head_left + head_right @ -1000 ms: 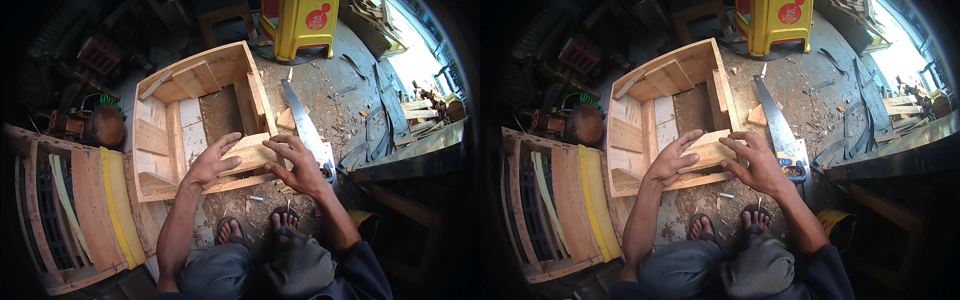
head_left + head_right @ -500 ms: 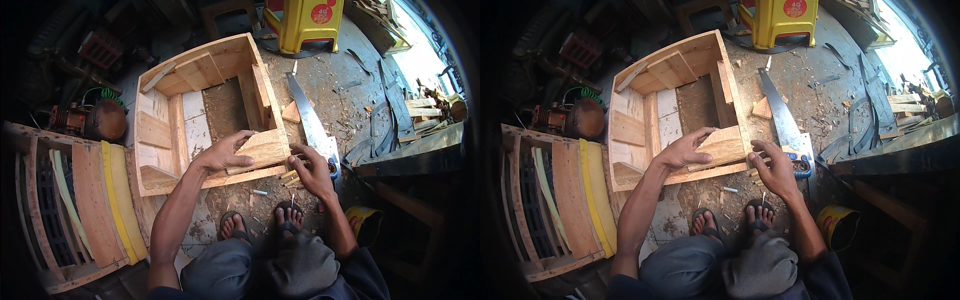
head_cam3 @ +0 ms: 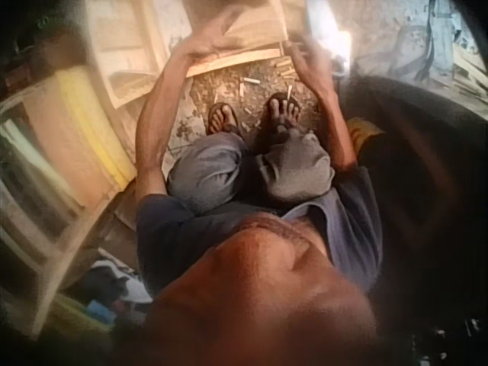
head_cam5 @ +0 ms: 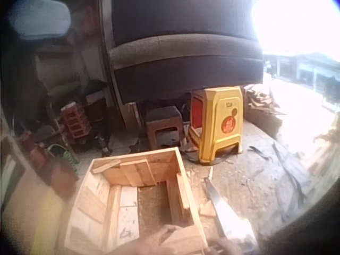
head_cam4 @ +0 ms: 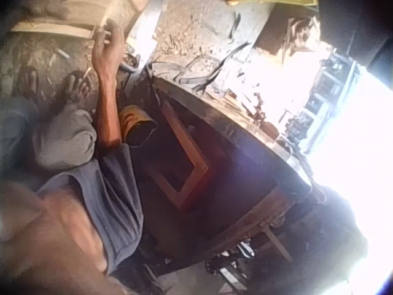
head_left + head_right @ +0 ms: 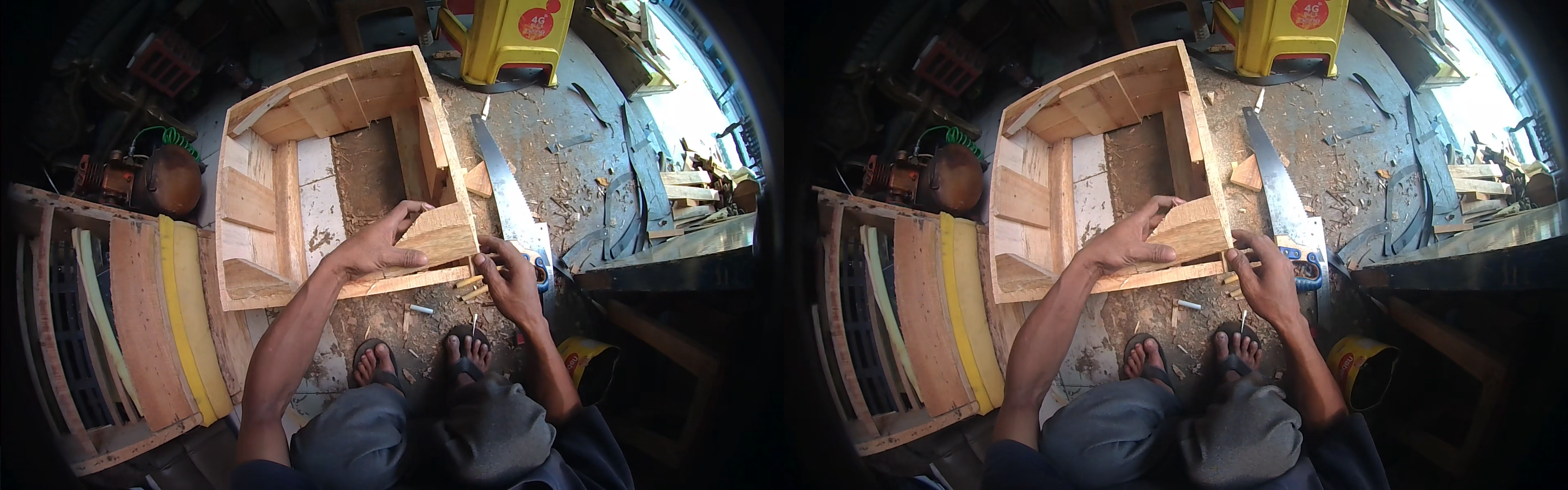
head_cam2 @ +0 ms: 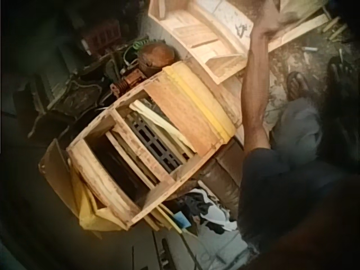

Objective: The person assembles a wooden box by fitting wooden planks together and securing them with nails using a hammer. They adjust the planks and hammer nails into place to form the box structure.

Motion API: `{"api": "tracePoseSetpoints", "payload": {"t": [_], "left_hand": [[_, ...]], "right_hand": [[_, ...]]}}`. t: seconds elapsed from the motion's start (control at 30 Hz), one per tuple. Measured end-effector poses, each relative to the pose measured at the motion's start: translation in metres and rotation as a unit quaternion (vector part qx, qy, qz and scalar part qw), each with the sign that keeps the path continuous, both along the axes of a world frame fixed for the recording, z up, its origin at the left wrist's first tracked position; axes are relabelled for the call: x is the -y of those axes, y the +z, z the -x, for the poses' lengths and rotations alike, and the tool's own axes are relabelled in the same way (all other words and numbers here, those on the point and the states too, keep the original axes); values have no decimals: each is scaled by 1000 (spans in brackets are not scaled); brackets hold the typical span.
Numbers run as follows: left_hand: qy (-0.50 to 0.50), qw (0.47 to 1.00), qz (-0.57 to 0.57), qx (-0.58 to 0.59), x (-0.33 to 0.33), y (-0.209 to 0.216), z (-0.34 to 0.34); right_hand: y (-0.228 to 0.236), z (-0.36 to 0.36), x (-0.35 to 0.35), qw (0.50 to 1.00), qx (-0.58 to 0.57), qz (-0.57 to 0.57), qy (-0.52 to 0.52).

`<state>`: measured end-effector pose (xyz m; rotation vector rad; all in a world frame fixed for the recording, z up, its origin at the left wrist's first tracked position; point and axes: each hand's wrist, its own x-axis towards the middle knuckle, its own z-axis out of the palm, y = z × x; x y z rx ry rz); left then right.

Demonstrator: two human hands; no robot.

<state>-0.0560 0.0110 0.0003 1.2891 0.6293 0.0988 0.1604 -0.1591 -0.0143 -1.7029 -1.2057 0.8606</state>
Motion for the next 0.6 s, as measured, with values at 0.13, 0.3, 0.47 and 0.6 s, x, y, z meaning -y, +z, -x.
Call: {"api": "tracePoseSetpoints", "payload": {"t": [0.13, 0.3, 0.47, 0.6], "left_hand": [[6, 999, 45, -7, -1, 4, 1], [7, 999, 45, -11, 1, 6, -1], [-41, 999, 9, -30, 1, 8, 12], [-112, 990, 71, -45, 6, 15, 61]], "right_hand": [[1, -5, 6, 999, -3, 34, 34], [-5, 1, 11, 999, -49, 7, -9], [5, 17, 29, 996, -54, 67, 19], [10, 35, 67, 965, -138, 114, 193]]}}
